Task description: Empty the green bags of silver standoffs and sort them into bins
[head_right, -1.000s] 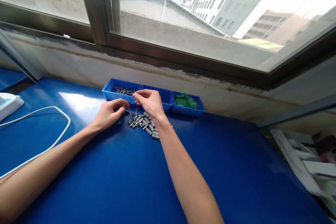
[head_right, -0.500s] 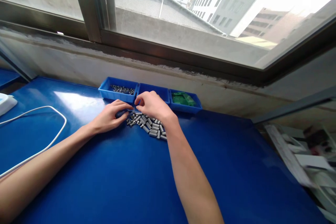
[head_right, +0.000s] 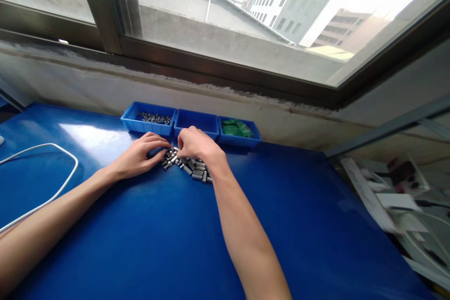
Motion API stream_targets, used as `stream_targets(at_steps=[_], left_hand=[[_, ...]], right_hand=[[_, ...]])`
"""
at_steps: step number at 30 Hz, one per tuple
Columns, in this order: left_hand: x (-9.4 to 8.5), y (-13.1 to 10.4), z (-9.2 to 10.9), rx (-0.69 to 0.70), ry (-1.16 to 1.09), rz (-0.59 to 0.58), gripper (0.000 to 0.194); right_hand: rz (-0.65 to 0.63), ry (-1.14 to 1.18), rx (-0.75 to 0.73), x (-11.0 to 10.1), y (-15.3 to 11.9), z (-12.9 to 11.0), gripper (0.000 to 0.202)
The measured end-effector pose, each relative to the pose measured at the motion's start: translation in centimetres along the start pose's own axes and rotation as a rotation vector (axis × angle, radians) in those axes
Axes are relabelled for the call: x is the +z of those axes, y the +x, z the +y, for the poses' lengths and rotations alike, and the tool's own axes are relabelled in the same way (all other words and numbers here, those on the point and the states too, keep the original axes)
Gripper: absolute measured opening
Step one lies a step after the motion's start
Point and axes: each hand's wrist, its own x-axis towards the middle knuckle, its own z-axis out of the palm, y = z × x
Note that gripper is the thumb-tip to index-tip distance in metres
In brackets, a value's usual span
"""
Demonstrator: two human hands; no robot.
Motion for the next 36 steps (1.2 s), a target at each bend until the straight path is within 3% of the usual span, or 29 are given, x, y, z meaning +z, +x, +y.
stream_targets(at_steps=[3,7,14,18,23,27,32,36], left_hand=[[0.0,0.0,0.0,0.002,-0.003,0.020,0.027],[-0.1,0.0,0.1,-0.002,-0.017,0.008,0.028],[-0.4,0.0,0.2,0.014,-0.038,-0.069,0.034],[-0.2,-0.1,-0.1,0.034,-0.028,-0.088,0.035],[0.4,-0.2,-0.9,0.024,-0.006,-0.031,0.033],[0.6,-0.2,-1.2,0.016,0.025,0.003,0.031],[0.6,-0.1,-1.3,0.005,0.054,0.024,0.027],[0.7,0.0,-1.5,-0.026,0.068,0.041,0.024]], right_hand=[[0.018,0.053,-0.053,-0.4,-0.2,0.6,0.006],[0.042,0.324,-0.121,-1.4,-1.1,1.5,0.008],[0.049,0.683,-0.100,-2.2,-2.5,3.4,0.024],[0.150,0.671,-0.100,-2.3,-2.7,4.2,0.024],[0.456,0.563,-0.046,-1.7,-1.8,4.8,0.023],[0.617,0.511,-0.012,-1.5,-1.4,4.7,0.018],[0.659,0.575,-0.064,-1.3,-2.6,3.3,0.015],[0.692,0.462,-0.070,1.5,-4.4,2.6,0.017]])
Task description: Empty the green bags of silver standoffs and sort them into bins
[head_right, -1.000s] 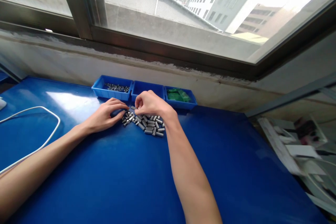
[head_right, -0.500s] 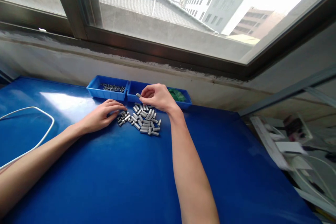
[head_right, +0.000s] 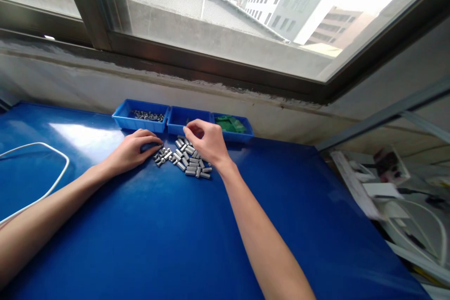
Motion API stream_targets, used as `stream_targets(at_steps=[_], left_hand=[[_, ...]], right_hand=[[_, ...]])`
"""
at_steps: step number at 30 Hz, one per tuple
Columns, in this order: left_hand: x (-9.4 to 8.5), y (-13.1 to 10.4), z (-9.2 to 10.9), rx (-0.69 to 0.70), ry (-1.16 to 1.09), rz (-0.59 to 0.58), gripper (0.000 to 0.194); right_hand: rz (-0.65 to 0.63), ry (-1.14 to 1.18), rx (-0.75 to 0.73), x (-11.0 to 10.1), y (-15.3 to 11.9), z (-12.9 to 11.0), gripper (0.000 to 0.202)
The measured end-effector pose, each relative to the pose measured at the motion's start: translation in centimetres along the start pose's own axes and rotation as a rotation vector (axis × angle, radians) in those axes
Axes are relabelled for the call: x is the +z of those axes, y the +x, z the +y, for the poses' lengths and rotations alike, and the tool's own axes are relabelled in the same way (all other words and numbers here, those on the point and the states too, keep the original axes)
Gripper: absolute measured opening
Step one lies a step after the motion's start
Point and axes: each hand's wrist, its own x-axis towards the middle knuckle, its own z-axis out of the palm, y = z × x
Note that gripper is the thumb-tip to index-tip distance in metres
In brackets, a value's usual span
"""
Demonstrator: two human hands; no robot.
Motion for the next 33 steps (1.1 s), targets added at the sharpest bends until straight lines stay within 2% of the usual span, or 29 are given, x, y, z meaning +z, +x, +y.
stream_targets(at_steps=[3,5,8,11,17,21,25,29,33], left_hand=[[0.0,0.0,0.0,-0.025,-0.005,-0.010,0.021],[0.0,0.1,0.1,-0.025,-0.006,-0.016,0.020],[-0.1,0.2,0.3,-0.018,0.001,-0.016,0.021],[-0.2,0.2,0.2,-0.017,0.002,-0.017,0.021],[-0.3,0.1,0.2,-0.050,-0.084,0.031,0.019],[-0.7,0.4,1.1,-0.207,-0.298,0.116,0.023],[-1.0,0.9,2.3,-0.389,-0.726,0.121,0.037],[-0.5,1.2,3.0,-0.504,-1.054,0.131,0.038],[-0.3,1.3,3.1,-0.529,-1.104,0.134,0.036]], right_hand=[[0.064,-0.139,-0.031,1.2,-3.0,1.1,0.018],[0.136,-0.211,0.018,1.9,-4.7,1.9,0.020],[0.146,-0.214,0.133,2.8,-6.0,2.3,0.026],[0.128,-0.245,0.143,3.6,-6.0,1.9,0.027],[0.068,-0.322,-0.053,4.5,-4.3,1.1,0.011],[0.200,-0.252,-0.126,4.7,-3.8,0.8,0.009],[0.339,-0.198,-0.174,4.3,-4.2,0.8,0.013],[0.344,-0.154,-0.137,3.8,-4.5,1.2,0.018],[0.278,-0.164,-0.085,3.8,-4.4,1.1,0.020]])
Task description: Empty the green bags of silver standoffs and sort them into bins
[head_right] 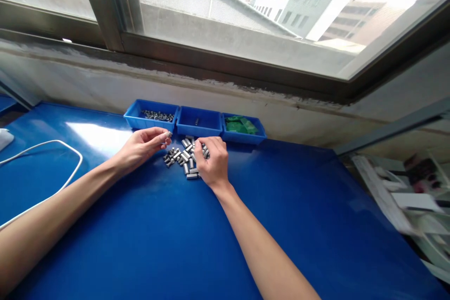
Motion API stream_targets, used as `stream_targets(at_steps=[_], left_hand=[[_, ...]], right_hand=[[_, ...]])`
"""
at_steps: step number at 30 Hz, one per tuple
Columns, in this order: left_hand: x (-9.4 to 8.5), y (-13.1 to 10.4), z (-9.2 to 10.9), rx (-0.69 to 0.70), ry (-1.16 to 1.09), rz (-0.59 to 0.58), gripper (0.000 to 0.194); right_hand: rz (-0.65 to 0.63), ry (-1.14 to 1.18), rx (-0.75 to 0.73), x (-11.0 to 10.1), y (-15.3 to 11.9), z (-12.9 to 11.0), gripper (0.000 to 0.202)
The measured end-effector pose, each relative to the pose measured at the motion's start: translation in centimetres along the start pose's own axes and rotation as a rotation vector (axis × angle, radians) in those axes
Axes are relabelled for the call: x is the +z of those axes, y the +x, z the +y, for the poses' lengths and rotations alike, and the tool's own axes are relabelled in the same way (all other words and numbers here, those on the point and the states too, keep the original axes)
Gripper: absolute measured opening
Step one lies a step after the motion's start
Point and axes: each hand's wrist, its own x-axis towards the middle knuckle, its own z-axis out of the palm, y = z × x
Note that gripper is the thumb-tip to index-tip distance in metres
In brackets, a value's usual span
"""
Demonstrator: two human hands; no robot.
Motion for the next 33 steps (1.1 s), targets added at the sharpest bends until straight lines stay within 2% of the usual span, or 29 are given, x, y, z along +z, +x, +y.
stream_targets(at_steps=[2,5,8,11,14,20,23,25,27,33], left_hand=[[-0.2,0.3,0.4,0.015,0.016,0.082,0.040],[-0.8,1.1,1.4,0.062,0.018,0.287,0.046],[-1.4,2.3,2.2,0.139,0.049,0.473,0.045],[-1.4,2.9,2.2,0.201,0.112,0.526,0.042],[-0.9,2.4,1.4,0.270,0.270,0.440,0.040],[-0.7,0.6,0.4,0.497,0.794,0.061,0.026],[-0.8,0.6,0.5,0.521,0.928,-0.160,0.025],[-0.9,0.7,0.5,0.520,0.951,-0.247,0.024],[-0.9,0.9,0.5,0.513,0.959,-0.275,0.023],[-1.4,1.2,0.0,0.476,0.958,-0.225,0.022]], right_hand=[[-0.041,-0.021,-0.004,0.1,0.0,-0.1,0.019],[-0.075,-0.034,-0.025,0.2,-0.1,-0.3,0.017],[-0.089,-0.028,-0.040,0.3,-0.1,-0.2,0.017],[-0.097,-0.023,-0.039,0.4,0.0,-0.1,0.016],[-0.140,-0.022,-0.044,0.5,0.1,-0.1,0.012],[-0.257,-0.060,-0.064,0.9,0.1,-0.2,0.015],[-0.270,-0.062,-0.060,1.0,0.1,0.0,0.015],[-0.272,-0.070,-0.069,1.0,0.1,0.0,0.015],[-0.279,-0.077,-0.076,1.0,0.1,0.1,0.015],[-0.291,-0.064,-0.067,1.0,0.3,-0.1,0.016]])
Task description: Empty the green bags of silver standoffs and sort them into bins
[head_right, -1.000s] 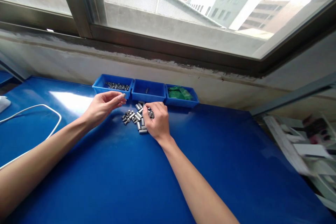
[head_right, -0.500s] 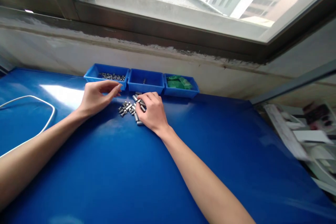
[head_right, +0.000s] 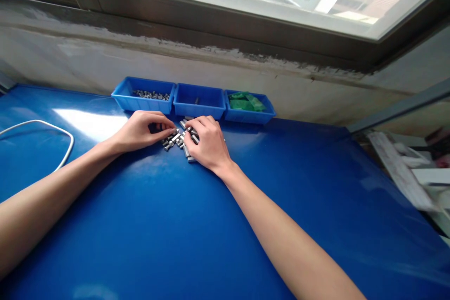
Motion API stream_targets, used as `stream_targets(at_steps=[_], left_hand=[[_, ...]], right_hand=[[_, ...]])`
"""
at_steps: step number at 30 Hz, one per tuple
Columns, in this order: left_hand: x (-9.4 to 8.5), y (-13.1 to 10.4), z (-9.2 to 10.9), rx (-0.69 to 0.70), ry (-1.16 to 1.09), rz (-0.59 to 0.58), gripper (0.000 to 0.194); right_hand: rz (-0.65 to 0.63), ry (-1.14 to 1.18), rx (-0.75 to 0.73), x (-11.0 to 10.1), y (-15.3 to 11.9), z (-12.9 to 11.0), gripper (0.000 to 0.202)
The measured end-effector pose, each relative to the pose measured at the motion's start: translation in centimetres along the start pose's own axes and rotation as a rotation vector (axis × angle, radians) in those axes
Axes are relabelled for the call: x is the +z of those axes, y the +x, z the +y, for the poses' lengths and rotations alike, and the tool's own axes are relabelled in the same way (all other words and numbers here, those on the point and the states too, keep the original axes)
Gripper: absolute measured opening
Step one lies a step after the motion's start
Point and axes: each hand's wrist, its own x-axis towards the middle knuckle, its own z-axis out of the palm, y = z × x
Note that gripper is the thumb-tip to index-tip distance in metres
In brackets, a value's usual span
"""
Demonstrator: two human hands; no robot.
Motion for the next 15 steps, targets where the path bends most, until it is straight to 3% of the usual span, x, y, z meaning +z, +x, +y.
stream_targets(at_steps=[5,9,15], left_hand=[[0.26,-0.09,-0.67,-0.085,-0.133,0.047,0.020],[0.52,-0.12,-1.01,-0.155,-0.341,0.087,0.027],[-0.28,0.37,-0.47,-0.266,-0.473,0.173,0.041]], right_hand=[[0.004,0.007,-0.005,0.01,0.09,-0.05,0.015],[0.000,0.011,0.004,0.05,0.11,0.00,0.015],[0.007,0.021,0.002,0.10,0.22,0.00,0.014]])
